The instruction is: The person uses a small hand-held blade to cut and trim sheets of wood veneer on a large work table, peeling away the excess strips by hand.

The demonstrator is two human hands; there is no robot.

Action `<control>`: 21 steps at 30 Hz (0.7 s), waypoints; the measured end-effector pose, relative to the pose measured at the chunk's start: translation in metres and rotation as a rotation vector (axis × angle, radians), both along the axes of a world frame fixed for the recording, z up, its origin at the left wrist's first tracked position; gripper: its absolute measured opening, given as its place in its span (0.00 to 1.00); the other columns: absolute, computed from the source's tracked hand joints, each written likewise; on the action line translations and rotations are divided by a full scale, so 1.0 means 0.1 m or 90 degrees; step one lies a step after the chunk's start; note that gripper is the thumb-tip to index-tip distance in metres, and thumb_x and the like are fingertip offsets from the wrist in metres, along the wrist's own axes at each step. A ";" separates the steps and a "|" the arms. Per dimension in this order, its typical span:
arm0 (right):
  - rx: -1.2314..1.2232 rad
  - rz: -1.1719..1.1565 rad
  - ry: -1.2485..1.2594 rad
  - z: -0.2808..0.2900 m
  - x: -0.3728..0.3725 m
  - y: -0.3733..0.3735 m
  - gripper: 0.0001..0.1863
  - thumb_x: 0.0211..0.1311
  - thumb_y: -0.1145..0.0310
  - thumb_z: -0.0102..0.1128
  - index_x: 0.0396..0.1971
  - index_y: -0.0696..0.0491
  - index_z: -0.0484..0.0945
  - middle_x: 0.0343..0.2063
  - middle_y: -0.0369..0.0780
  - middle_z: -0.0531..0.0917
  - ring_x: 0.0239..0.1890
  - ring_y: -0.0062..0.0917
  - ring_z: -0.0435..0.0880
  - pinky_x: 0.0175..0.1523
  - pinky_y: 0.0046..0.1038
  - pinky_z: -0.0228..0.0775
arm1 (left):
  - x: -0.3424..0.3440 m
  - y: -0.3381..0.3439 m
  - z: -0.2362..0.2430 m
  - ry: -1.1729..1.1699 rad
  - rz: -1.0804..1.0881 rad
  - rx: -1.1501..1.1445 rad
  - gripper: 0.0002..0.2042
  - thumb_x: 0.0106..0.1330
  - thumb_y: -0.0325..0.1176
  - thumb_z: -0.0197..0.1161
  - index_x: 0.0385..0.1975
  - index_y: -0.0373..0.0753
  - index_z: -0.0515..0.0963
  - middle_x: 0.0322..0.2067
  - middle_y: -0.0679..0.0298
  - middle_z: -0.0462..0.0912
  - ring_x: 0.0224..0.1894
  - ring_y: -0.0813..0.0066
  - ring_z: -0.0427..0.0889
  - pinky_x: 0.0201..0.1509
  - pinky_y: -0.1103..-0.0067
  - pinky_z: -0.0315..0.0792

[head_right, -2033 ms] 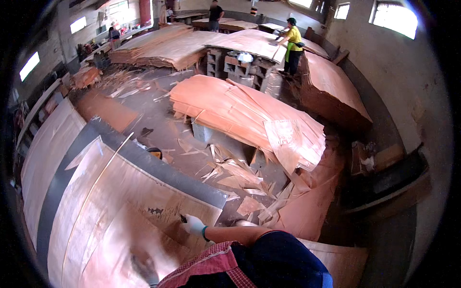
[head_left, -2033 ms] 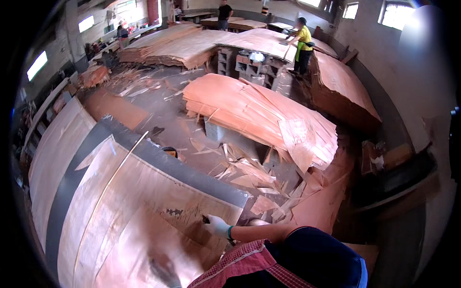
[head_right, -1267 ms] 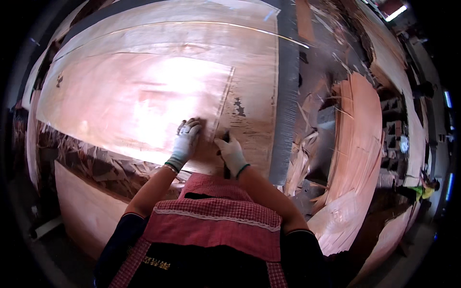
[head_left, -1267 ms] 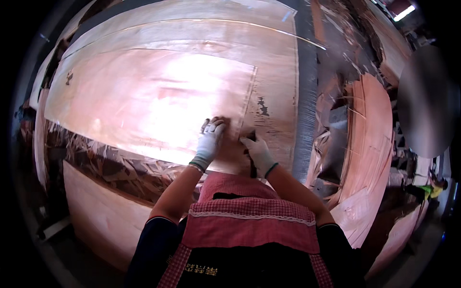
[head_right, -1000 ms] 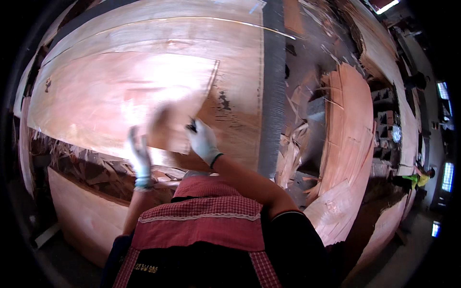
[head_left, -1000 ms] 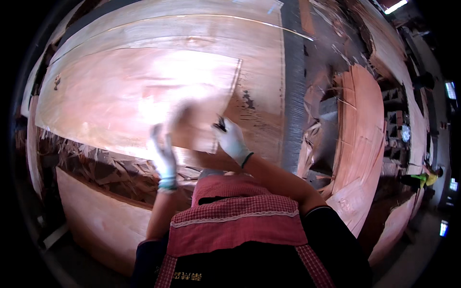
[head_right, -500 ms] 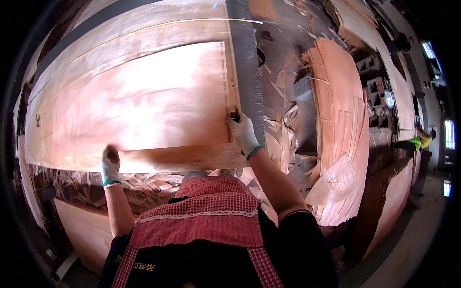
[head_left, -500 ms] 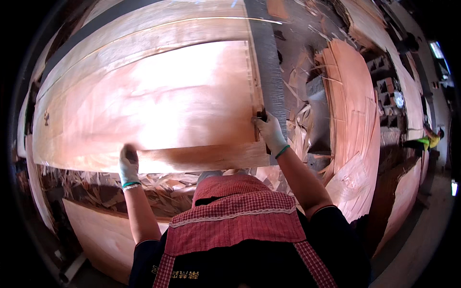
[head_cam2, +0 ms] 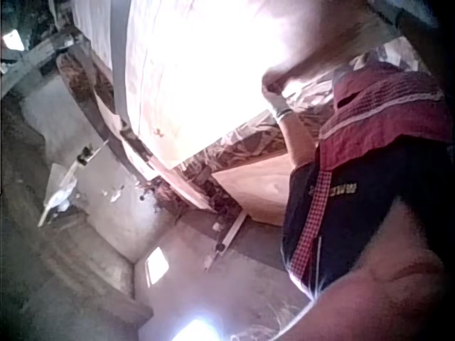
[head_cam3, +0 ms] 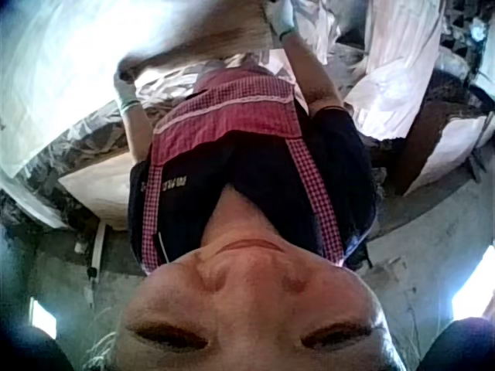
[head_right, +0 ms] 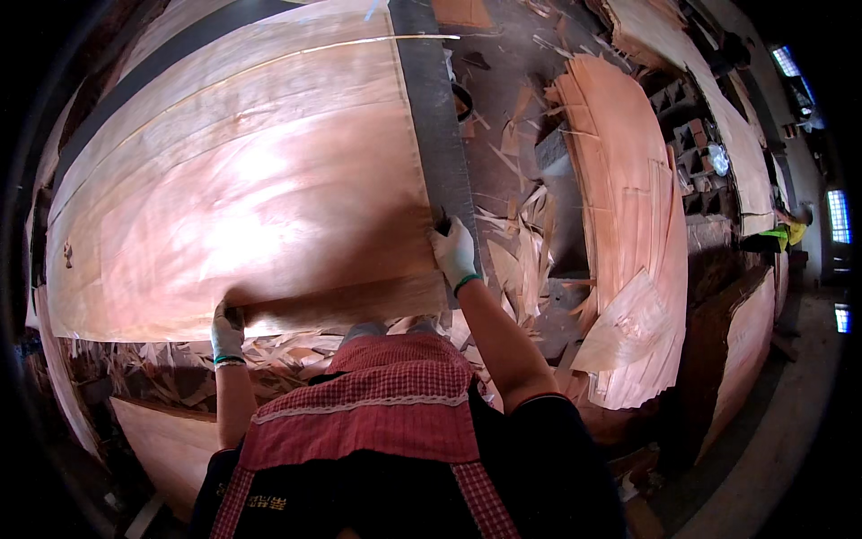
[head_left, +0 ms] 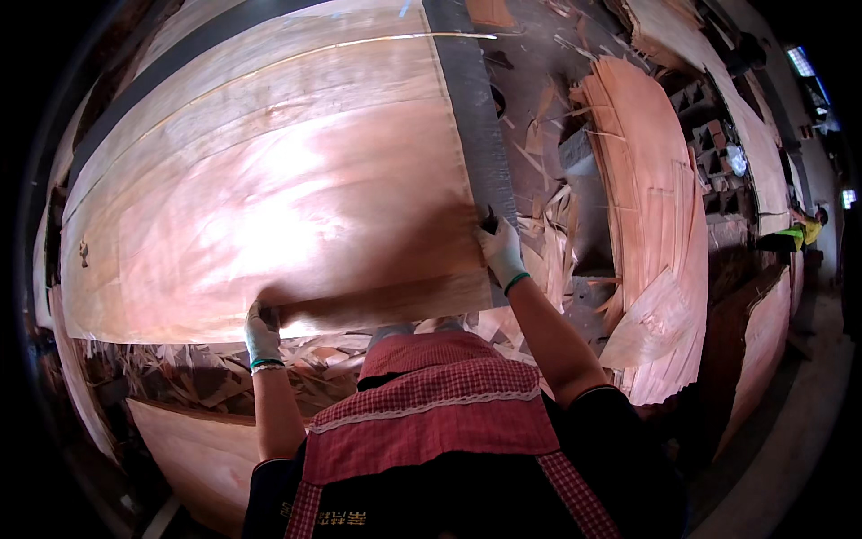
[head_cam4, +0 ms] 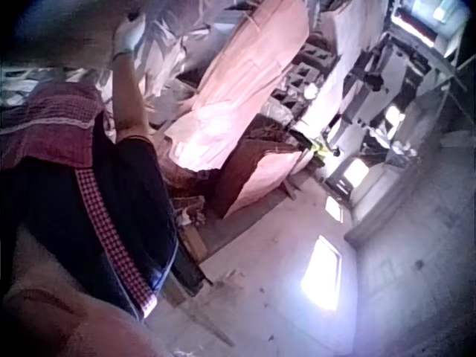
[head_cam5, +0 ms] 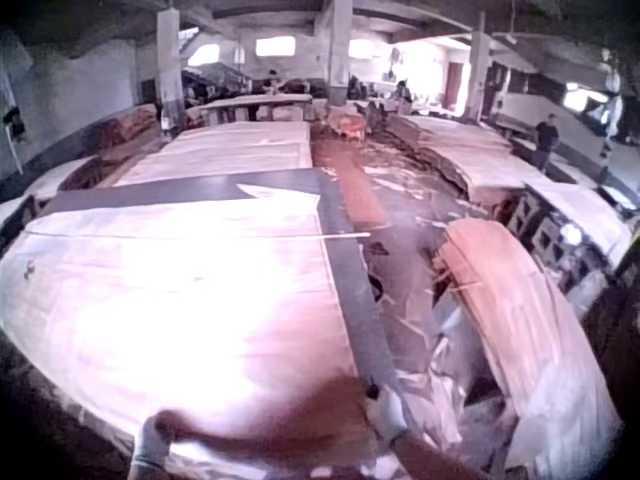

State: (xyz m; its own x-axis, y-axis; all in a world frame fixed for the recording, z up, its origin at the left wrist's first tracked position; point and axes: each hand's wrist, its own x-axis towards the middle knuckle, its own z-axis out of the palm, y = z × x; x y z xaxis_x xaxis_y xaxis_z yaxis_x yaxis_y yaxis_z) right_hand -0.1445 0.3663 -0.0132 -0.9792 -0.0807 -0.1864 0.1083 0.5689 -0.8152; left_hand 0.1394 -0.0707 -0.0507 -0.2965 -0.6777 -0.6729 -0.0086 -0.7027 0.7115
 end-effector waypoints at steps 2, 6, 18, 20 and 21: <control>0.003 0.008 0.007 -0.02 -0.01 0.00 0.18 0.55 0.66 0.66 0.40 0.62 0.76 0.32 0.46 0.83 0.37 0.33 0.81 0.43 0.34 0.71 | 0.01 0.00 -0.01 0.006 -0.006 -0.006 0.08 0.68 0.35 0.60 0.41 0.42 0.82 0.37 0.66 0.84 0.40 0.74 0.82 0.39 0.79 0.81; 0.010 0.010 0.043 -0.12 -0.07 0.15 0.14 0.57 0.68 0.61 0.39 0.62 0.75 0.33 0.55 0.82 0.40 0.50 0.81 0.44 0.39 0.71 | -0.08 0.17 0.20 -0.050 0.028 -0.040 0.09 0.69 0.36 0.58 0.42 0.41 0.81 0.37 0.64 0.83 0.38 0.75 0.80 0.38 0.81 0.79; 0.190 0.410 0.319 -0.14 0.17 -0.44 0.14 0.67 0.66 0.48 0.41 0.63 0.75 0.42 0.54 0.77 0.30 0.46 0.80 0.35 0.40 0.73 | -2.07 0.60 0.00 -0.482 -0.553 -1.155 0.28 0.70 0.43 0.49 0.66 0.35 0.61 0.68 0.49 0.59 0.71 0.54 0.56 0.75 0.58 0.42; 0.189 0.408 0.194 0.17 0.15 -0.57 0.15 0.69 0.64 0.48 0.43 0.61 0.76 0.42 0.57 0.78 0.35 0.55 0.78 0.41 0.46 0.71 | -1.97 -0.20 -0.07 -0.533 -0.305 -1.116 0.23 0.68 0.41 0.51 0.60 0.37 0.68 0.62 0.51 0.68 0.66 0.53 0.63 0.71 0.51 0.48; 0.243 0.423 0.170 0.32 0.15 -0.72 0.16 0.68 0.64 0.49 0.45 0.61 0.75 0.40 0.56 0.79 0.38 0.53 0.79 0.43 0.46 0.72 | -1.83 -0.52 -0.07 -0.596 -0.258 -1.091 0.22 0.68 0.40 0.51 0.60 0.37 0.69 0.62 0.52 0.69 0.66 0.53 0.63 0.71 0.53 0.50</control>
